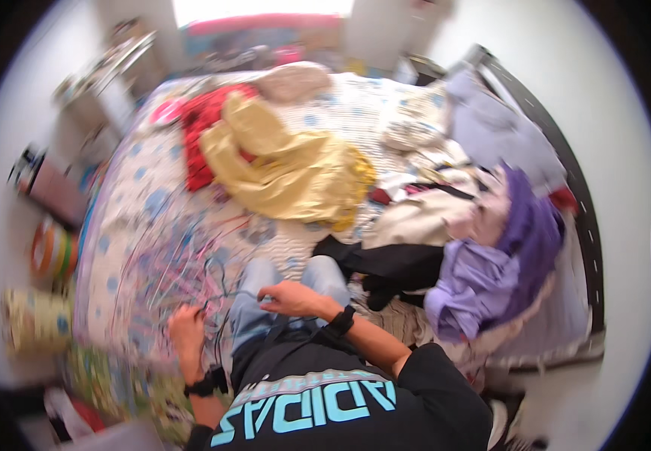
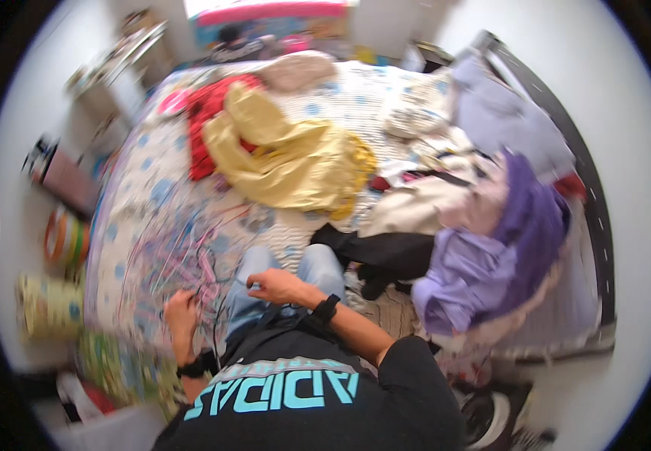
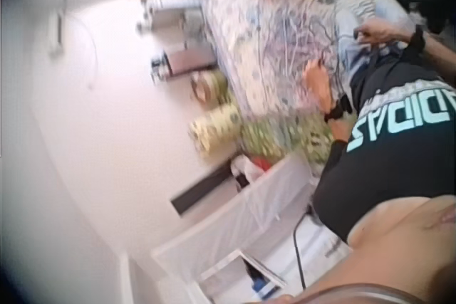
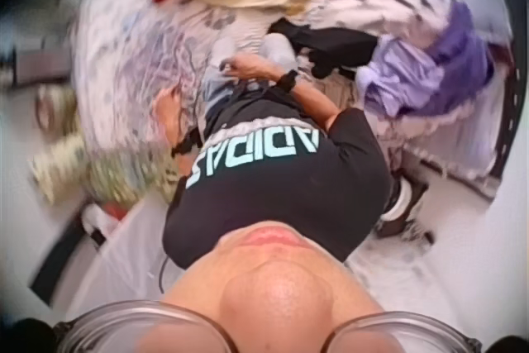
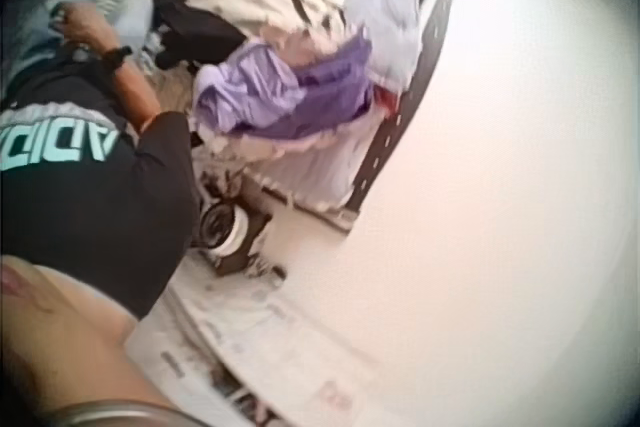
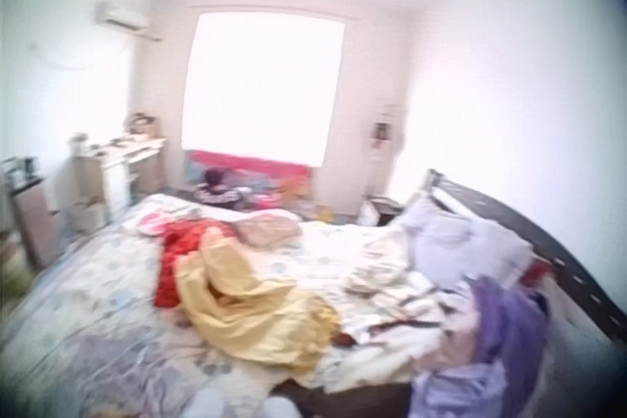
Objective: Hanging various shirts onto plastic hangers on a bed.
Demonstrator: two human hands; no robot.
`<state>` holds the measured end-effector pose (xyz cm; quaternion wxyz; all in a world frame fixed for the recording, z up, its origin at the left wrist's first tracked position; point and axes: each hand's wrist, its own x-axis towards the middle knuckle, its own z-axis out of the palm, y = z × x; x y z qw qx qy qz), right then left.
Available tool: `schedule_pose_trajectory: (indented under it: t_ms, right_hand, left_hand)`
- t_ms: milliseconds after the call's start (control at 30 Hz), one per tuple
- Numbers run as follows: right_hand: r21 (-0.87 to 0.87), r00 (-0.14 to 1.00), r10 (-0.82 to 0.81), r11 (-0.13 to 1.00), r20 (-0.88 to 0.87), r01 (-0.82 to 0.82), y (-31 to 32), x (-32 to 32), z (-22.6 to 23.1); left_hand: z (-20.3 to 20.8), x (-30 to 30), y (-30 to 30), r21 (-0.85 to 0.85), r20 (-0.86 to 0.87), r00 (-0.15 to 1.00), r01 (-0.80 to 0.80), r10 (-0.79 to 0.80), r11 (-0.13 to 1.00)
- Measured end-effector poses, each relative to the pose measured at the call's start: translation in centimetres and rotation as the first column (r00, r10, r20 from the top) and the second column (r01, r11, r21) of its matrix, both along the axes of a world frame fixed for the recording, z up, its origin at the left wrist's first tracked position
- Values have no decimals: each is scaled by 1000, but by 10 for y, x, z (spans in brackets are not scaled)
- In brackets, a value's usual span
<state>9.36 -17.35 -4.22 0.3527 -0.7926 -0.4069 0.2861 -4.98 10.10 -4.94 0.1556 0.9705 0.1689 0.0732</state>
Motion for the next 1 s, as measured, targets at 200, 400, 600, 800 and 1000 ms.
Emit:
schedule_pose_trajectory:
  t_ms: [200,400,600,800,1000]
  right_hand:
    - [140,894,-424,903,147,405,-111,-10,15]
    - [117,847,-528,839,-65,532,-149,-57,86]
    - [431,739,-637,616,-219,659,-162,-97,109]
    - [605,328,-933,177,-147,776,-251,-168,206]
    - [668,-454,-758,-33,468,744,-307,-164,213]
  left_hand:
    - [39,64,-18,118,183,882,418,-434,901]
    - [71,129,-119,-156,271,589,807,-761,569]
    - [92,152,-198,-209,592,534,825,-604,526]
    - [79,158,-213,-485,550,582,806,-599,339]
    - [45,150,-194,-566,334,509,781,-793,262]
